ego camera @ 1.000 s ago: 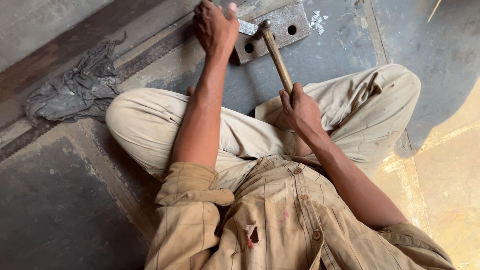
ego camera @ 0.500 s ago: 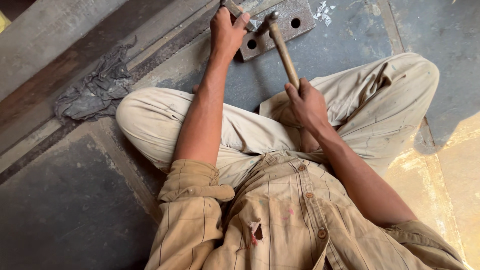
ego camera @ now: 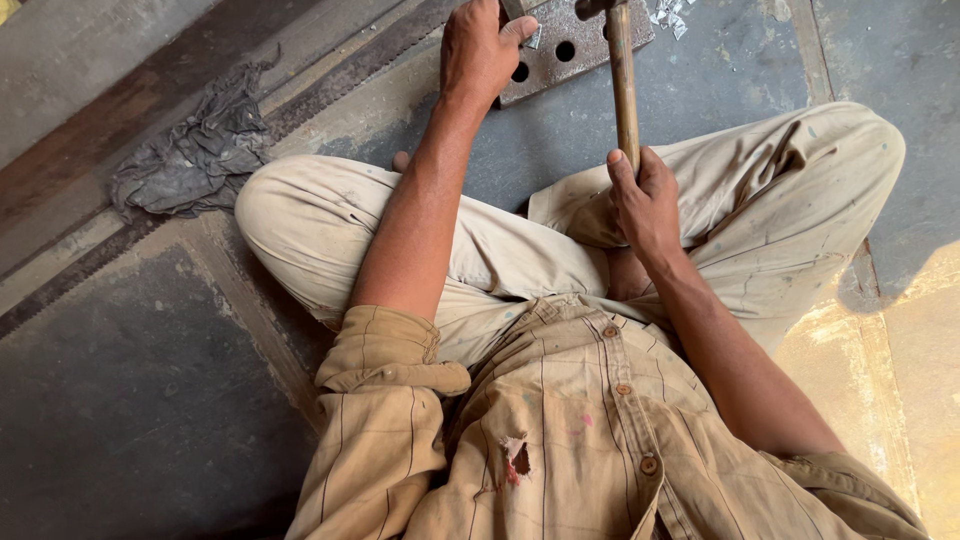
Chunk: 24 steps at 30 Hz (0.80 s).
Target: The person sits on the floor and repeatedly hammers a small metal piece placed on a metal block with holes. The person holds the metal piece with the left hand and strikes it with a hammer in the right hand, occasionally adjusting the piece's position.
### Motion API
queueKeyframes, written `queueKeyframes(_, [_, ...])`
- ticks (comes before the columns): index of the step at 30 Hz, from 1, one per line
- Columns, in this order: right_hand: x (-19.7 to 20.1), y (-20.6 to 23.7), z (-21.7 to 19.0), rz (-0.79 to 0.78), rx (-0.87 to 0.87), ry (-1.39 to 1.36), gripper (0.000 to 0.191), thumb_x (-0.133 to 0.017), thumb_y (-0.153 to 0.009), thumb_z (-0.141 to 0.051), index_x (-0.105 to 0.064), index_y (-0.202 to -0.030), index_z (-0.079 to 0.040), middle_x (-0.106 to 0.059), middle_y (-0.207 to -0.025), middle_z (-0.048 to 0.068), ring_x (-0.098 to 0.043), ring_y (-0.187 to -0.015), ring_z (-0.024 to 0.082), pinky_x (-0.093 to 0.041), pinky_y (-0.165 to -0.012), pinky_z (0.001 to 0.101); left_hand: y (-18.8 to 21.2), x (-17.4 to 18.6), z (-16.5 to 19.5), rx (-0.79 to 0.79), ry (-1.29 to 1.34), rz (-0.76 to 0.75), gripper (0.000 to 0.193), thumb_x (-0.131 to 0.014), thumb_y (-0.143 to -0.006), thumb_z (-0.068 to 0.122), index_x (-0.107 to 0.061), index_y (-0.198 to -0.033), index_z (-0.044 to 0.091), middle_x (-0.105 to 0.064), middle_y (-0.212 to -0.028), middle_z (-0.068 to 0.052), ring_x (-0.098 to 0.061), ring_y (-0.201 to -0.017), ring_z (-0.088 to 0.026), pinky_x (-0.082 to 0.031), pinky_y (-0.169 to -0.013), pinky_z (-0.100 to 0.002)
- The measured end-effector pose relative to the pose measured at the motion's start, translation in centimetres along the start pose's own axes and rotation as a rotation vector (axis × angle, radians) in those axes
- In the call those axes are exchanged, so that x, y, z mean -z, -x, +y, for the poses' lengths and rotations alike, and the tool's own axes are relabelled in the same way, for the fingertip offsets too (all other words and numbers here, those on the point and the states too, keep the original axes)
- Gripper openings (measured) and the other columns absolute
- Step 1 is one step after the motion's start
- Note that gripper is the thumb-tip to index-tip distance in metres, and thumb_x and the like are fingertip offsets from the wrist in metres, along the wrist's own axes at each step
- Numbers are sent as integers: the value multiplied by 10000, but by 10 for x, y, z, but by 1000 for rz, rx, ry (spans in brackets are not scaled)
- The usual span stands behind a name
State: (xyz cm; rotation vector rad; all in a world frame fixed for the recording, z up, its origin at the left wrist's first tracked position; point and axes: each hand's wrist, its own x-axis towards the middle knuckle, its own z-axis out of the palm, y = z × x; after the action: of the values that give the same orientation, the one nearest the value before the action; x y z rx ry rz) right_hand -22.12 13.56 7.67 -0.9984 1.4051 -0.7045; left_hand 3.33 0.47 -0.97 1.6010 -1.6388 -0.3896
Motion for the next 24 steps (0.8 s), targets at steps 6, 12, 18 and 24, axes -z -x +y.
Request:
queueKeyframes(6, [5, 19, 6, -21, 194, -100, 268, -605, -1093, -313, -507, -977, -93, -491, -680, -48, -442, -527, 35, -356, -446, 223, 1, -7, 0, -20, -65, -41, 357, -817, -902, 279, -626, -1050, 15, -695, -819, -181, -694, -788, -386, -516, -678, -487])
queueKeyframes(12, [18, 29, -13, 63, 115, 50, 241, -609, -1094, -254, -532, -936, -90, -497, -664, -33, -433, -491, 45, -335, -390, 240, 4, -16, -3, -118, -67, 22, 322, -808, -881, 199, -602, -1016, -8, -695, -877, -207, -686, -835, -415, -519, -682, -497])
queueKeyframes(18, [63, 47, -54, 72, 635, -29, 229, -549, -1197, -163, -477, -1016, -43, -489, -707, 24, -454, -494, 80, -384, -439, 261, 9, -21, -6, -115, -82, -10, 251, -753, -924, 163, -598, -1049, 10, -701, -897, -198, -704, -862, -385, -548, -729, -480])
queueKeyframes(24, [78, 50, -86, 108, 1132, -41, 443, -378, -1147, -445, -515, -1059, -34, -538, -803, 155, -598, -666, 301, -541, -604, 441, 11, -18, -7, -110, -98, -7, 286, -758, -959, 251, -593, -1047, 35, -697, -884, -188, -692, -847, -382, -545, -726, -486])
